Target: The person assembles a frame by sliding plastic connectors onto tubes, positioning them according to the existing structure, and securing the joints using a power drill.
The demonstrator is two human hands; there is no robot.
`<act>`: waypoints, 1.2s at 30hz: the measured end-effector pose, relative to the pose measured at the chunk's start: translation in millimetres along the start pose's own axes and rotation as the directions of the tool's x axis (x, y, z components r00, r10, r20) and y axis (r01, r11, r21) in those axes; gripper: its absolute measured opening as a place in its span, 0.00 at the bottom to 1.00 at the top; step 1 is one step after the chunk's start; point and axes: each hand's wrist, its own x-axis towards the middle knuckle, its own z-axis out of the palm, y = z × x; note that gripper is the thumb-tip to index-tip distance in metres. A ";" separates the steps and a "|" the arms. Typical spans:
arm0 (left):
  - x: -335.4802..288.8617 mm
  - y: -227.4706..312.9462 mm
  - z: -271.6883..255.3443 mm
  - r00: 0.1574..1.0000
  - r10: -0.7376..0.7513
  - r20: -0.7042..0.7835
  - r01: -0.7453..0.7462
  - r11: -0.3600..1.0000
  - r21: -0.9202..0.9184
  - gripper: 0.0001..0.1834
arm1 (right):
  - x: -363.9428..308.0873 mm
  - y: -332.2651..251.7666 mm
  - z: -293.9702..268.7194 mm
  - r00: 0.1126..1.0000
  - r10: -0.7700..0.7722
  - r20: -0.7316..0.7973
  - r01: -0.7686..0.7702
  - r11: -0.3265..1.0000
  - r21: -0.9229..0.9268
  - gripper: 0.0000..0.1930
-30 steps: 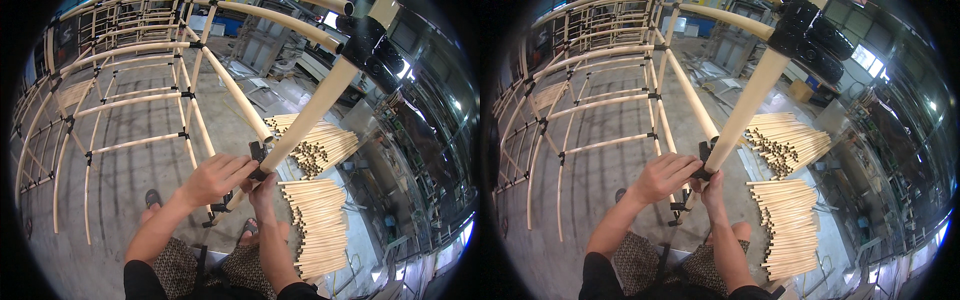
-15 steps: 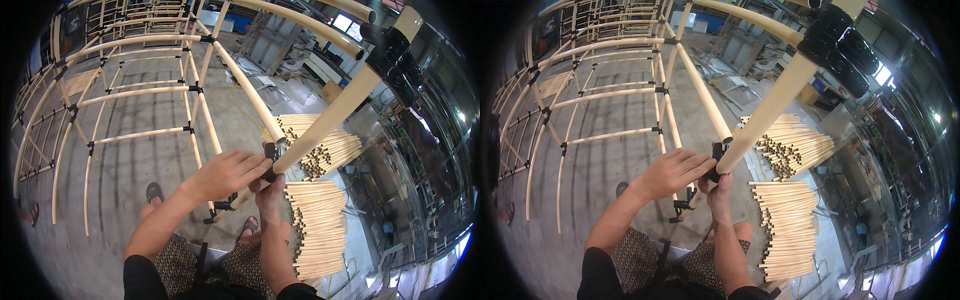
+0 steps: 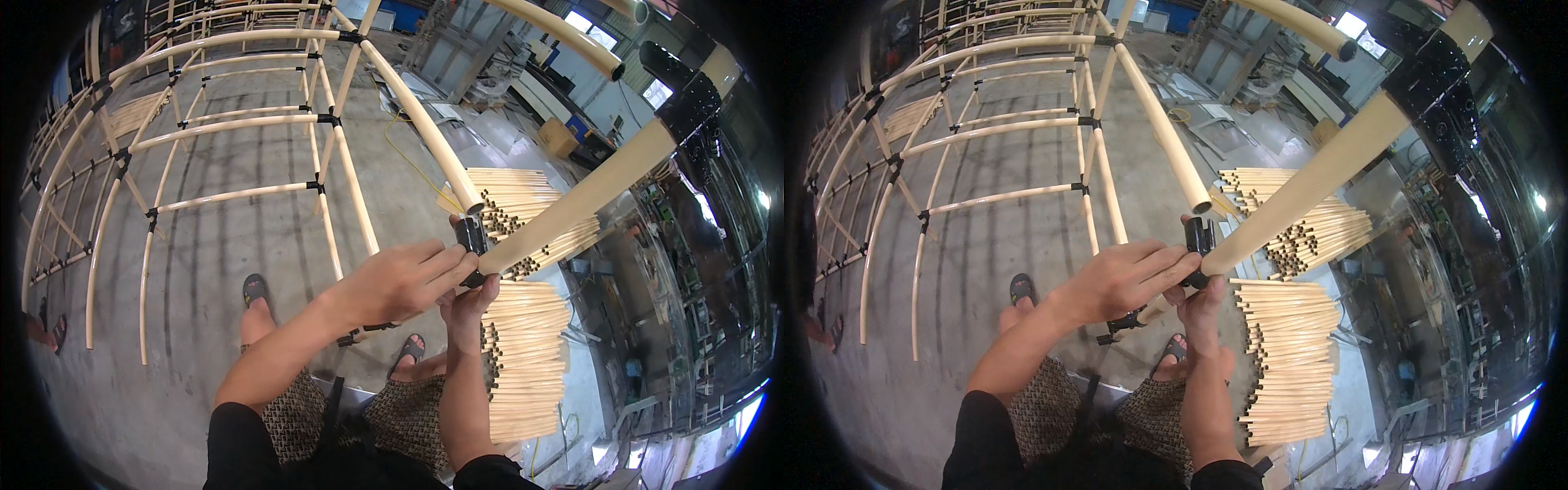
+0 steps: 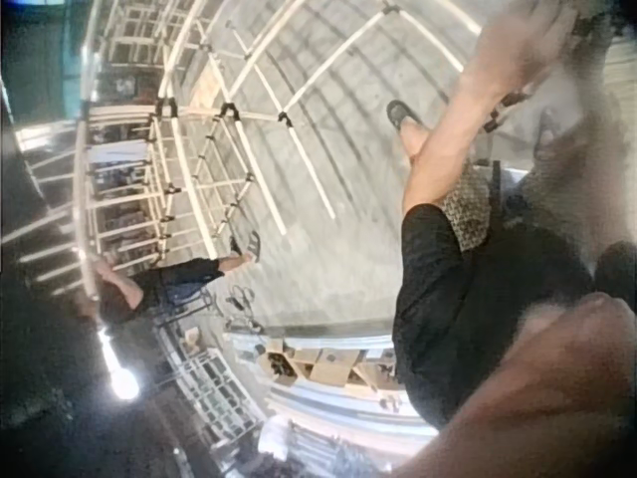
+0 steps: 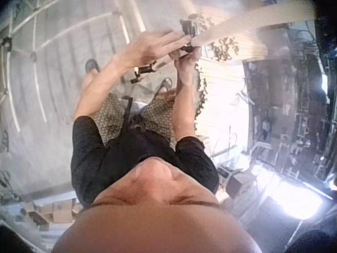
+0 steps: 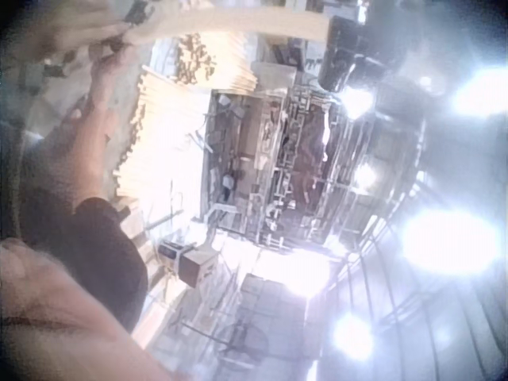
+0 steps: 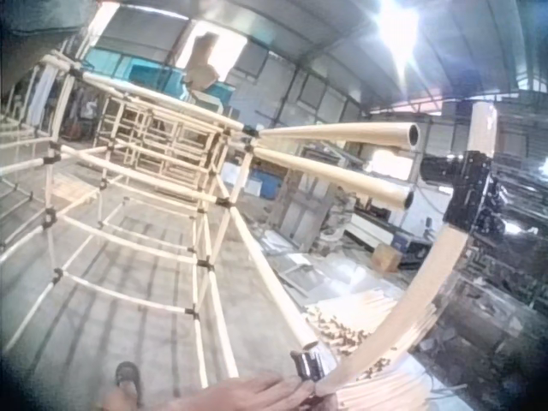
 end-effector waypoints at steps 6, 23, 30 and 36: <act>-0.6 -0.6 -6.8 0.997 0.072 -0.036 -0.065 0.986 0.151 0.29 | -3.0 8.9 -3.4 0.999 0.010 -0.030 -0.010 1.000 0.008 0.57; -3.1 -0.6 -9.5 0.973 0.067 -0.221 -0.038 0.991 0.131 0.28 | 1.6 16.9 14.5 0.984 -0.121 -0.129 0.123 0.992 0.006 0.58; 12.2 -3.0 -18.6 0.975 0.024 -0.222 -0.016 0.999 0.040 0.27 | -0.3 22.3 1.0 0.995 -0.095 0.021 0.096 0.993 -0.064 0.53; 12.3 -4.3 -19.6 0.978 -0.030 -0.209 0.041 0.998 0.048 0.27 | 0.8 27.4 -0.2 0.992 -0.123 -0.030 0.123 0.992 -0.002 0.51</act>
